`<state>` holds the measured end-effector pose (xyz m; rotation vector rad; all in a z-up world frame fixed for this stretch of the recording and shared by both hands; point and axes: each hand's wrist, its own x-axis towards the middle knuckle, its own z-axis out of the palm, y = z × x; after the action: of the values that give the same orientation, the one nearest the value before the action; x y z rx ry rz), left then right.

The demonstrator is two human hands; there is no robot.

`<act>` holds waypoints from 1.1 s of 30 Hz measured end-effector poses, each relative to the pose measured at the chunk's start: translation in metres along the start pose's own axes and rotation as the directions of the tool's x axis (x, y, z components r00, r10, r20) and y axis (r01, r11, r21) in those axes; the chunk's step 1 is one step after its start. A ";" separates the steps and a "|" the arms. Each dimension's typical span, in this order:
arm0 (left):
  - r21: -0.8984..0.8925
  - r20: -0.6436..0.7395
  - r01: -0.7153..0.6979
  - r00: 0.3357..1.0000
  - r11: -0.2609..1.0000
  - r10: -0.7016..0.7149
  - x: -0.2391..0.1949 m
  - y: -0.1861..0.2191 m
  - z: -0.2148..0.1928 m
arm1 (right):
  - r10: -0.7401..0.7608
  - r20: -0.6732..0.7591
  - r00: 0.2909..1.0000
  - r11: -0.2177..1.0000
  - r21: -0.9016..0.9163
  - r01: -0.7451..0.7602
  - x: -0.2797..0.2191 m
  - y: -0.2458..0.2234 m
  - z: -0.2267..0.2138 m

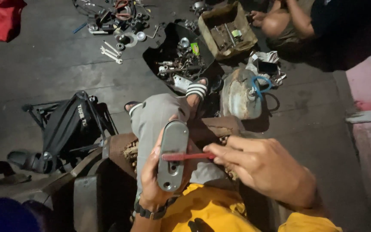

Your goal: Manually sanding a motorcycle cylinder head with sandpaper to smooth its surface.

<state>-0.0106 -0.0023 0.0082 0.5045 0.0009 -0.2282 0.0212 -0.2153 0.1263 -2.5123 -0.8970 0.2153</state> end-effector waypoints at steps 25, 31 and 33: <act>0.028 0.057 0.054 0.997 0.998 -0.055 0.005 0.002 0.001 | 0.023 -0.058 0.998 0.990 -0.141 -0.031 0.001 0.022 0.007; 0.077 0.027 0.048 0.998 0.996 -0.050 0.005 0.002 0.003 | 0.128 0.034 0.991 0.981 -0.150 -0.122 -0.008 0.021 -0.003; 0.034 0.080 0.039 0.996 0.999 -0.041 0.007 0.003 0.005 | 0.286 -0.045 0.957 0.953 -0.096 -0.289 -0.004 0.011 -0.014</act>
<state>-0.0031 -0.0034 0.0132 0.5282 -0.0712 -0.2879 0.0283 -0.2302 0.1334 -2.7283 -0.5382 0.2280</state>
